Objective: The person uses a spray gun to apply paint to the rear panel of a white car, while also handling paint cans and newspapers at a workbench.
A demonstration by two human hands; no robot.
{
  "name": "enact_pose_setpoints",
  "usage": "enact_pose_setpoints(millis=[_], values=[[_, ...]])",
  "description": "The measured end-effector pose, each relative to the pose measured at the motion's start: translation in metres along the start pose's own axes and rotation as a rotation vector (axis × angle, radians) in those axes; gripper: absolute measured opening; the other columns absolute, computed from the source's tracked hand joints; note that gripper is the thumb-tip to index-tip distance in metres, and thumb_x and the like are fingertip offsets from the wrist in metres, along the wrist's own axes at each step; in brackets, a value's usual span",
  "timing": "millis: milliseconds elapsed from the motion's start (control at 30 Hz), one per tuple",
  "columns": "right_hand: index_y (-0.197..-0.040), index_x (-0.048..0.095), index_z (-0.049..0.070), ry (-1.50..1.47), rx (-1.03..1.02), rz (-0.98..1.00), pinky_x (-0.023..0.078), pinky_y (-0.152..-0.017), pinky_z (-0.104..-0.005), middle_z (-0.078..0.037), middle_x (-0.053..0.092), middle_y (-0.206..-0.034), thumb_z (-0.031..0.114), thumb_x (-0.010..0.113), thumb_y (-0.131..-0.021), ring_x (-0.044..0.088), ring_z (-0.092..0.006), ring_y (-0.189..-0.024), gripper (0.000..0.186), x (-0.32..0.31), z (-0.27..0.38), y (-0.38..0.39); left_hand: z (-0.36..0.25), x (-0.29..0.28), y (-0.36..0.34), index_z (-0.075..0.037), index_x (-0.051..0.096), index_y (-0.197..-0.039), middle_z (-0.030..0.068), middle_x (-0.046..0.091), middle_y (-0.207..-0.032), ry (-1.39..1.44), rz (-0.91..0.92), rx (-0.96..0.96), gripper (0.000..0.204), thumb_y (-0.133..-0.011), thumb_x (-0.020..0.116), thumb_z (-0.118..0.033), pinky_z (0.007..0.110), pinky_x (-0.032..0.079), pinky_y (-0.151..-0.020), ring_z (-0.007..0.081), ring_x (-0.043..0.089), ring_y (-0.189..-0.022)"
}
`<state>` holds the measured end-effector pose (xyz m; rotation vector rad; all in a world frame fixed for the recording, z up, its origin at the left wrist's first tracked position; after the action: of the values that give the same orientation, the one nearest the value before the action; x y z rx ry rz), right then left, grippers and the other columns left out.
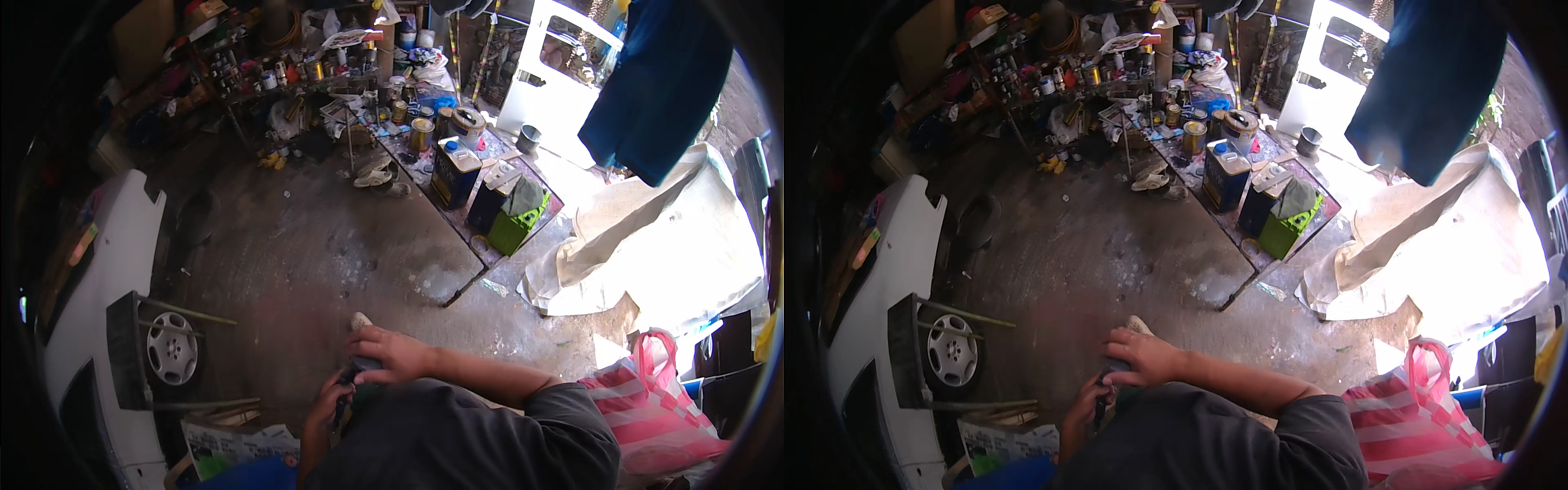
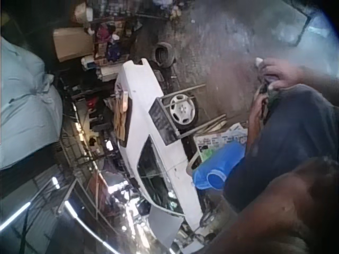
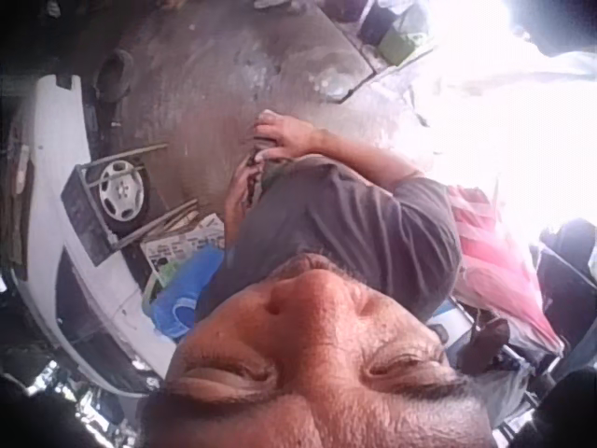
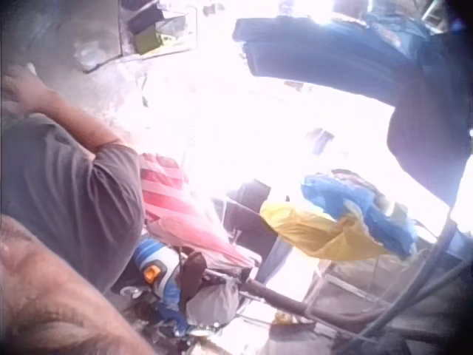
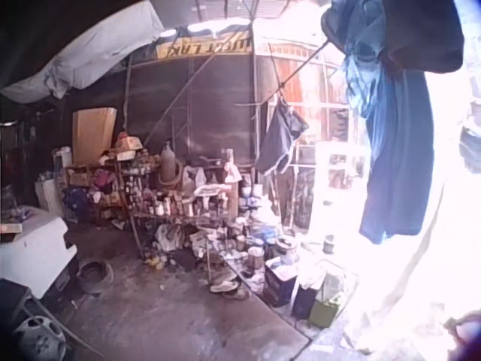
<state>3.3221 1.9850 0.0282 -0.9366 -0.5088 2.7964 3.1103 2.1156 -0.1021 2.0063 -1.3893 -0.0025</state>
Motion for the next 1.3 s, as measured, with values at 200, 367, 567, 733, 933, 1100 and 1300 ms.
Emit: enact_pose_setpoints(millis=[200, 367, 567, 733, 933, 1100, 1300], values=[[-0.124, 0.055, 0.004, -1.301, 0.487, -0.726, 0.049, -0.099, -0.0458, -0.013, 0.060, -0.126, 0.041, 0.045, -0.104, 0.059, -0.0272, -0.118, 0.043, -0.069, -0.141, -0.033, -0.102, -0.035, -0.143, 0.002, 0.042, -0.145, 0.0023, 0.056, -0.086, -0.228, -0.092, 0.181, 0.066, -0.082, 0.060, -0.009, 0.023, 0.044, -0.069, 0.0092, 0.054, -0.073], [-0.124, 0.054, 0.004, -1.582, 0.497, -1.211, 0.051, -0.096, -0.0524, -0.020, 0.062, -0.125, 0.052, 0.038, -0.103, 0.061, -0.0364, -0.116, 0.055, -0.130, -0.219, 0.000, -0.188, -0.058, -0.240, 0.002, 0.036, -0.149, 0.0024, 0.056, -0.086, -0.319, -0.059, 0.157, 0.073, -0.081, 0.060, -0.009, 0.024, 0.044, -0.070, 0.0095, 0.053, -0.074], [-0.117, 0.058, -0.002, -1.206, 0.571, -1.689, 0.053, -0.094, -0.0484, -0.021, 0.067, -0.112, 0.050, 0.025, -0.106, 0.066, -0.0337, -0.105, 0.063, -0.189, -0.290, 0.069, -0.270, -0.044, -0.316, 0.005, 0.032, -0.150, 0.0031, 0.057, -0.089, -0.361, -0.006, 0.081, 0.073, -0.083, 0.058, -0.006, 0.025, 0.045, -0.074, 0.0107, 0.053, -0.079], [-0.108, 0.064, 0.001, -0.635, 0.762, -2.000, 0.055, -0.084, -0.0363, -0.011, 0.069, -0.098, 0.039, 0.039, -0.106, 0.068, -0.0225, -0.091, 0.045, -0.257, -0.331, 0.139, -0.297, -0.025, -0.405, 0.005, 0.032, -0.150, 0.0038, 0.058, -0.099, -0.420, 0.099, 0.090, 0.073, -0.082, 0.058, -0.005, 0.026, 0.045, -0.078, 0.0111, 0.054, -0.085], [-0.100, 0.065, 0.001, -0.379, 0.934, -2.192, 0.050, -0.080, -0.0317, -0.008, 0.067, -0.093, 0.034, 0.042, -0.105, 0.064, -0.0173, -0.086, 0.040, -0.328, -0.354, 0.210, -0.347, 0.013, -0.486, 0.005, 0.034, -0.149, 0.0074, 0.057, -0.115, -0.517, 0.161, 0.055, 0.075, -0.079, 0.058, -0.005, 0.029, 0.046, -0.089, 0.0144, 0.053, -0.098], [-0.104, 0.065, -0.004, 0.410, 1.539, -1.621, 0.047, -0.085, -0.0373, -0.017, 0.069, -0.096, 0.037, 0.040, -0.105, 0.063, -0.0256, -0.091, 0.048, -0.346, -0.375, 0.248, -0.381, 0.044, -0.551, 0.000, 0.034, -0.151, 0.0077, 0.057, -0.116, -0.575, 0.234, 0.019, 0.077, -0.078, 0.059, -0.007, 0.029, 0.044, -0.091, 0.0155, 0.053, -0.100], [-0.118, 0.061, -0.001, 0.824, 1.690, -1.365, 0.044, -0.097, -0.0422, -0.021, 0.062, -0.117, 0.027, 0.056, -0.099, 0.058, -0.0363, -0.111, 0.035, -0.394, -0.358, 0.160, -0.415, 0.089, -0.609, -0.003, 0.034, -0.152, 0.0071, 0.056, -0.110, -0.682, 0.246, -0.047, 0.077, -0.080, 0.060, -0.010, 0.029, 0.044, -0.089, 0.0154, 0.053, -0.099]])
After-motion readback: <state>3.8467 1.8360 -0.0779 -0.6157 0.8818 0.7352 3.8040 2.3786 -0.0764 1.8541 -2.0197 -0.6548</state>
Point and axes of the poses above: each hand's wrist, its own y-axis away from the middle knuckle, its own x-axis out of the palm, z = x × y, the point moved 2 cm from there along -y, towards the middle knuckle
